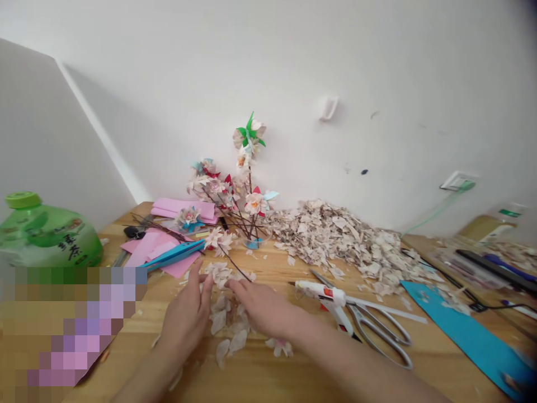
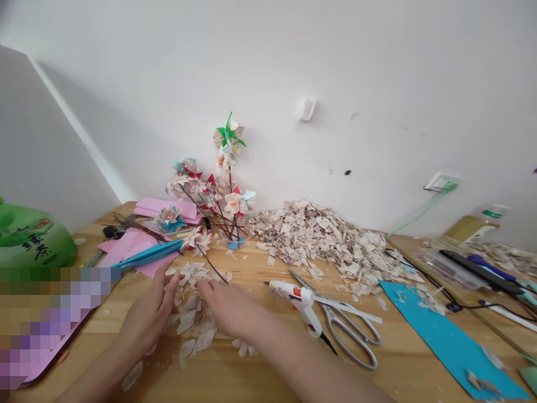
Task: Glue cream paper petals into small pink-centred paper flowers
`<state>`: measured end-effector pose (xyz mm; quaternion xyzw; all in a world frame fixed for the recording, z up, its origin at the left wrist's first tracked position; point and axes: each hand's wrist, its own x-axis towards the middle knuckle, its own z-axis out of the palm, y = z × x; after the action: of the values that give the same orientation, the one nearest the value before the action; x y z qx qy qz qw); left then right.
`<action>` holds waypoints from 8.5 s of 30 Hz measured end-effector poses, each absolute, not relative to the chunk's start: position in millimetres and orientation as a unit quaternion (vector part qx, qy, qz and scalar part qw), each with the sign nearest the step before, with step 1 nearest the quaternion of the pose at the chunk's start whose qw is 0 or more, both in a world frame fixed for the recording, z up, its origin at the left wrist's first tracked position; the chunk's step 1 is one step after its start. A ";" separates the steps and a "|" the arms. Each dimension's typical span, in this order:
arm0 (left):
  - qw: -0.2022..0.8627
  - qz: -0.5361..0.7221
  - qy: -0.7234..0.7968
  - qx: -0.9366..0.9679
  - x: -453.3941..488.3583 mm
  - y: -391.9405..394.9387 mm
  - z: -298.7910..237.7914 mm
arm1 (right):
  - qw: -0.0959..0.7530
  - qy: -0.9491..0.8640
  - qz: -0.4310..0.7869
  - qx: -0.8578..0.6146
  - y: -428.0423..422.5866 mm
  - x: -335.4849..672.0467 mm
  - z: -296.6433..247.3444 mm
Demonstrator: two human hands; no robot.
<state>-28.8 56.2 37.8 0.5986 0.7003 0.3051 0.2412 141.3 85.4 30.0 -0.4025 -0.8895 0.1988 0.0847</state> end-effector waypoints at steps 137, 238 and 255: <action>0.258 0.391 0.604 0.645 -83.1 52.9 4.3 | 0.219 -0.705 0.386 -0.553 93.6 62.7 36.9; 0.732 0.461 0.449 0.222 7.3 32.3 44.4 | 0.419 -0.440 0.697 -0.381 42.5 174.1 56.2; 0.720 0.477 0.455 0.218 8.0 33.4 41.1 | 0.444 -0.441 0.651 -0.430 38.6 169.0 52.8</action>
<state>8.0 33.4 41.1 0.2182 0.4549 0.4767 0.7199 169.0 38.6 52.8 -0.4298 -0.4409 0.6512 0.4437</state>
